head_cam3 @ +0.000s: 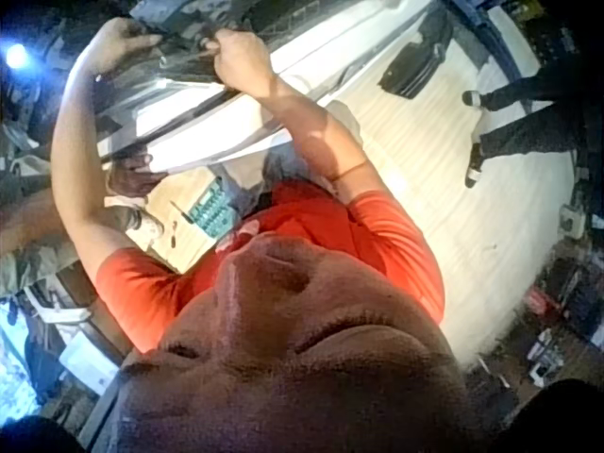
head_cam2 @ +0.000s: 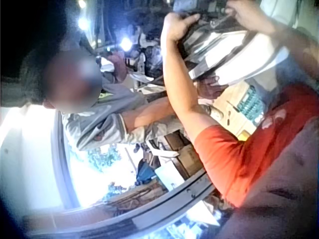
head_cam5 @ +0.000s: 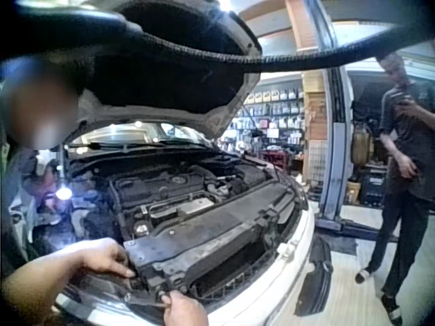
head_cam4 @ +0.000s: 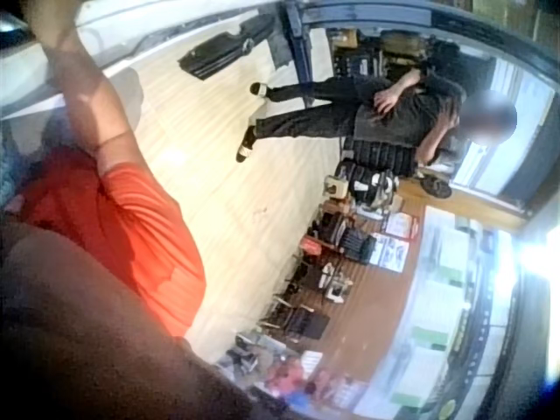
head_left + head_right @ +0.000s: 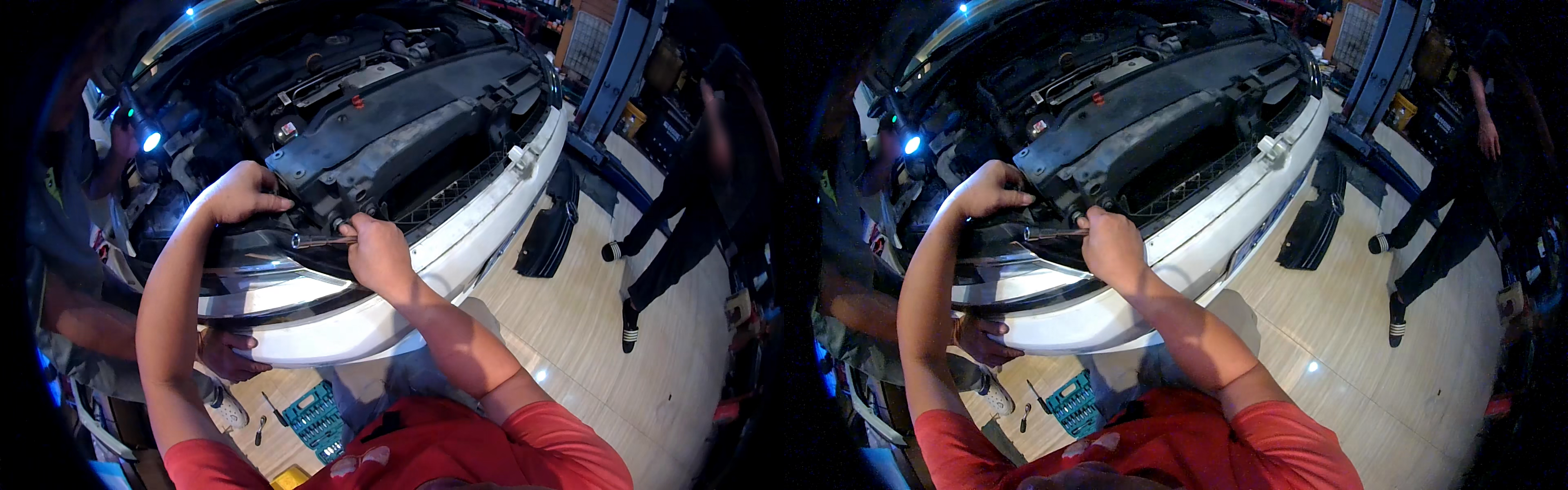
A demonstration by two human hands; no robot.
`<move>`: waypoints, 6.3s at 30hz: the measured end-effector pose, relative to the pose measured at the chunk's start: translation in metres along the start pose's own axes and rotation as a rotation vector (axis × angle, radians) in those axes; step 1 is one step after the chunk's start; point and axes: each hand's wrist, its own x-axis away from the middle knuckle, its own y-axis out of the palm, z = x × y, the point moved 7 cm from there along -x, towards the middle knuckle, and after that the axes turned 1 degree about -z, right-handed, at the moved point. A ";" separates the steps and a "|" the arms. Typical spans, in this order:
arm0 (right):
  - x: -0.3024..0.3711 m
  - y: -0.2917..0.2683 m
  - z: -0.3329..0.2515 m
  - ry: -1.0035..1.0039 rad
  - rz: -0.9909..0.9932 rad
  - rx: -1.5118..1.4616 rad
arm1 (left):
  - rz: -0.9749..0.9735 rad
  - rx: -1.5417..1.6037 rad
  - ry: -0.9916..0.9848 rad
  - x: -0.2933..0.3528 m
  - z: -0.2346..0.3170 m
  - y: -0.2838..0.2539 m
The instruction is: The person is repairing a car headlight by using a socket wrench to loosen and remove bolts while another person holds a flashlight.
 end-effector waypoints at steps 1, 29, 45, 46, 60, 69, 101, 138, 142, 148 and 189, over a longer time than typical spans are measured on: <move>0.001 0.000 -0.001 0.002 -0.011 -0.007 | -0.010 0.000 -0.006 0.002 0.001 -0.001; 0.005 0.000 -0.001 -0.052 0.079 -0.014 | -0.035 -0.035 -0.058 -0.001 0.008 -0.003; -0.003 0.003 0.001 0.032 -0.026 -0.064 | -0.031 -0.054 -0.040 0.000 0.002 -0.003; -0.003 0.004 0.003 0.045 -0.030 -0.082 | -0.035 -0.043 -0.035 0.000 0.000 -0.002; 0.095 -0.053 0.060 0.481 -0.413 -0.645 | -0.041 0.016 -0.040 0.002 0.004 0.000; 0.088 -0.065 0.027 -0.022 0.215 -0.055 | -0.024 0.045 -0.047 0.001 0.003 -0.001; 0.082 -0.018 0.031 -0.037 -0.474 -1.288 | -0.037 0.029 -0.045 0.002 0.006 -0.001; 0.093 -0.039 0.028 -0.015 -0.032 -0.467 | -0.065 0.047 -0.099 0.001 0.000 0.001; 0.087 -0.037 0.024 -0.206 -0.061 -0.085 | -0.068 0.026 -0.109 -0.001 0.009 -0.001; 0.082 -0.039 0.016 -0.495 -0.181 0.277 | -0.098 0.040 -0.102 -0.003 0.002 0.000; 0.083 -0.045 0.009 -0.432 0.057 -0.013 | -0.407 -0.759 0.184 -0.032 0.124 0.070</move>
